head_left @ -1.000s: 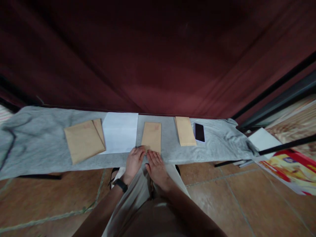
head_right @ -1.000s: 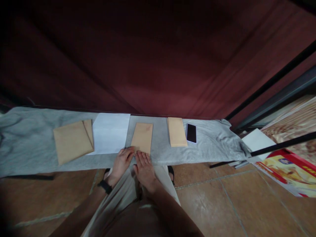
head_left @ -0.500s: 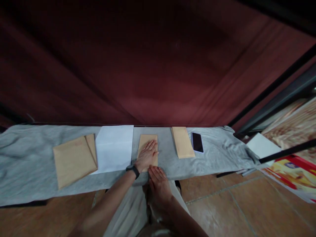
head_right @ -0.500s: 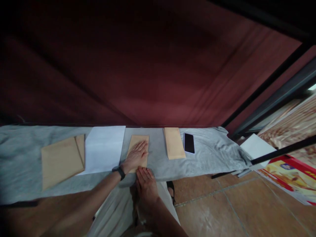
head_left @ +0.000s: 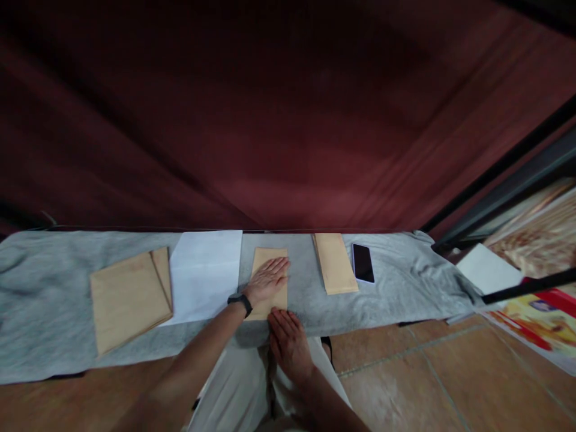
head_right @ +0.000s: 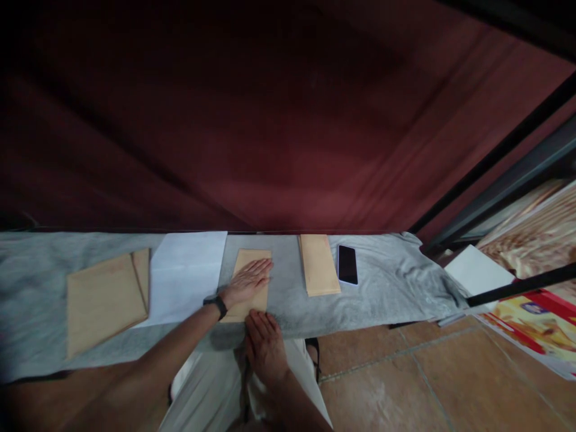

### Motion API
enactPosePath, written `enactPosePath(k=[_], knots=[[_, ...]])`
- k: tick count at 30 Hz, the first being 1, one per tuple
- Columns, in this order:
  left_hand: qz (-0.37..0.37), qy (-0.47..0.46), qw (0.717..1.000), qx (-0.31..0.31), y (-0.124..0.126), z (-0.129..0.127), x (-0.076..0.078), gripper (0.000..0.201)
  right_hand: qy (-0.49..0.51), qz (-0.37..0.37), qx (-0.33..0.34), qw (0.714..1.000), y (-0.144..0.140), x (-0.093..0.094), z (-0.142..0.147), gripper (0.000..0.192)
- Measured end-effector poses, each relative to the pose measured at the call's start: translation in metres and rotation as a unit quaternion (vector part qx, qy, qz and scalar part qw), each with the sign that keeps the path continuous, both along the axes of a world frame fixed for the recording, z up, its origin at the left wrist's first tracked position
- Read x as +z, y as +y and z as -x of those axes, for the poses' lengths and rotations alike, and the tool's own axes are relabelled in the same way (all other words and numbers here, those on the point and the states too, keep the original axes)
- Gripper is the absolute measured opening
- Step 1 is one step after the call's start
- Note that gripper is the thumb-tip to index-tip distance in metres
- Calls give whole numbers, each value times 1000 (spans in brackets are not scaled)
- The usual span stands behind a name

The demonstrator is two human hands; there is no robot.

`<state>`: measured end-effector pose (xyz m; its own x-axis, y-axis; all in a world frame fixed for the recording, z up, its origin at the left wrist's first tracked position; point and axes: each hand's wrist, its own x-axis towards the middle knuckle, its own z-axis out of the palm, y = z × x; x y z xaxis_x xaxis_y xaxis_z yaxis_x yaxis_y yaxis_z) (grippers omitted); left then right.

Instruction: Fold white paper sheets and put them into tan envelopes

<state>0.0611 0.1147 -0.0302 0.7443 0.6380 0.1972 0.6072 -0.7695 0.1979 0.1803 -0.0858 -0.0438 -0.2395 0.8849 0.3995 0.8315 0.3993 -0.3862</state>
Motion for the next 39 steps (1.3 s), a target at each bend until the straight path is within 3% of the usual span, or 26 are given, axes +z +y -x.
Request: enactPosePath(k=[13, 19, 25, 39], knots=[[86, 16, 993, -78, -63, 45, 12, 55, 36, -11, 4, 999, -1, 2, 2, 48], [46, 17, 997, -64, -100, 65, 8, 59, 25, -40, -2, 999, 0, -6, 3, 46], [1, 23, 999, -48, -125, 85, 3, 73, -17, -8, 4, 1000, -2, 3, 2, 53], [-42, 11, 999, -3, -150, 114, 1, 78, -42, 19, -41, 998, -11, 7, -18, 46]])
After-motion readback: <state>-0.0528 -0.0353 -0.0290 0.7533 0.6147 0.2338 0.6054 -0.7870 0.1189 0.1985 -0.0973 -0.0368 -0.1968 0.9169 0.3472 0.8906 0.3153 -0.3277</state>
